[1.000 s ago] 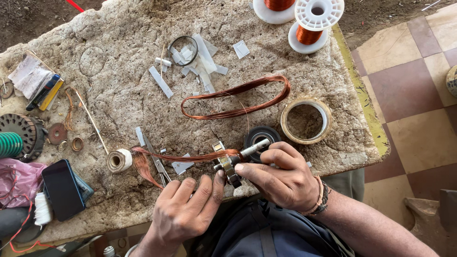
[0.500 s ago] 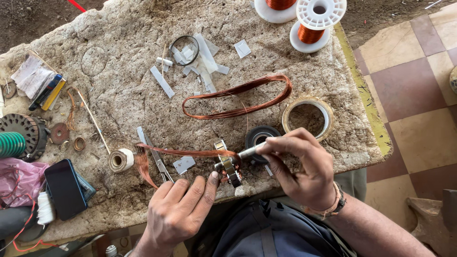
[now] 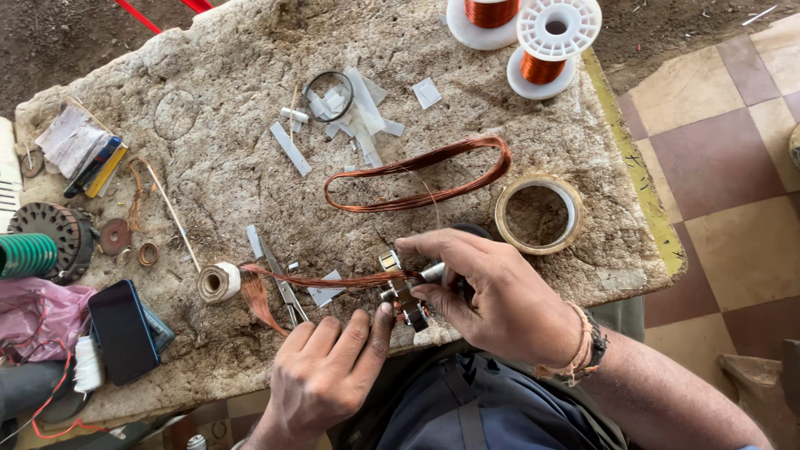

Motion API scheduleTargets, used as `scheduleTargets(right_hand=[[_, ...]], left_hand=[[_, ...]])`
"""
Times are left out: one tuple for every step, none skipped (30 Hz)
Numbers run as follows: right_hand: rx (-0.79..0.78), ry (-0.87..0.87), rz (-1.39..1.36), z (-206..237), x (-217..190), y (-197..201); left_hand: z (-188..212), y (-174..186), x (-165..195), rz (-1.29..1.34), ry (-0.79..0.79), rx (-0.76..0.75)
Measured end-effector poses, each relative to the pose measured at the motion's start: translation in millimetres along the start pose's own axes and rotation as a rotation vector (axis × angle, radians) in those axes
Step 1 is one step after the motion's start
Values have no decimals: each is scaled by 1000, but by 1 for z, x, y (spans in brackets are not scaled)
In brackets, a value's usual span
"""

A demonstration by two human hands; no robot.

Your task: The person winds copper wire around a motor armature, using both hands to guide and secure the wire in place. They repeatedly wrap the wire, adjust its position, and ensure it is tightly fitted around the armature core.

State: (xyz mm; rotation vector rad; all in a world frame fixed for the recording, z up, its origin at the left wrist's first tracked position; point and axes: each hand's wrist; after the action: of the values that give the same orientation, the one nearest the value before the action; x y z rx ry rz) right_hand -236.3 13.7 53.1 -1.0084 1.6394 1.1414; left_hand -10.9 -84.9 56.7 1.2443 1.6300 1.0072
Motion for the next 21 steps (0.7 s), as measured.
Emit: scheduleTargets(right_hand=[[-33, -88, -13, -1, 0, -1], [-25, -107, -45, -2, 0, -2], [-17, -125, -77, -1, 0, -3], [-11, -144, -108, -1, 1, -5], [6, -149, -112, -1, 3, -6], [23, -152, -115, -2, 5, -8], [41, -155, -117, -2, 7, -9], [57, -155, -138, -3, 9, -12], [75, -157, -158, -3, 11, -15], [94, -161, -178, -2, 12, -16], [107, -176, -161, -1, 13, -17], [120, -192, -144, 0, 14, -19], [134, -208, -129, 2, 14, -21], [145, -236, -139, 2, 14, -22], [158, -263, -149, 3, 15, -23], [170, -290, -159, 3, 15, -24], [177, -270, -146, 3, 15, -25], [183, -252, -132, 4, 14, -25], [190, -233, -118, 4, 14, -25], [193, -208, -121, 4, 13, -25], [197, -182, -125, 5, 13, -25]], left_hand=[[0, 0, 0, 1, 0, -5], [1, 0, 0, 4, 0, -9], [1, 0, 0, 17, 10, -14], [2, 0, 0, 29, 21, -20], [4, 0, 1, 42, 32, -27], [5, 0, 2, 42, 38, -29], [6, -1, 3, 41, 43, -29], [7, -2, 4, 41, 48, -30], [8, -3, 6, 44, 73, -42], [8, -4, 7, 49, 97, -54], [8, -5, 8, 54, 119, -66], [9, -5, 9, 66, 135, -77], [9, -5, 9, 79, 150, -89], [8, -5, 10, 91, 165, -100], [8, -5, 11, 124, 188, -106], [7, -4, 12, 158, 211, -112], [5, -3, 13, 190, 235, -117], [4, -2, 14, 244, 246, -116], [3, -2, 13, 297, 257, -115], [1, -1, 13, 349, 267, -114], [0, 1, 13, 348, 263, -114]])
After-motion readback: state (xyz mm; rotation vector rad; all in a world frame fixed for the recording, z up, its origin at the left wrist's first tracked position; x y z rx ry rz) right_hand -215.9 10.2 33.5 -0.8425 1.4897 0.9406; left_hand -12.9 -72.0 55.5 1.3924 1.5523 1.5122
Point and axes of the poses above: each hand's wrist, its own z-axis away from the middle knuckle, its own y-axis out of the back of the hand, x = y × z, and after that the axes turned 4 degrees about -z, right-handed
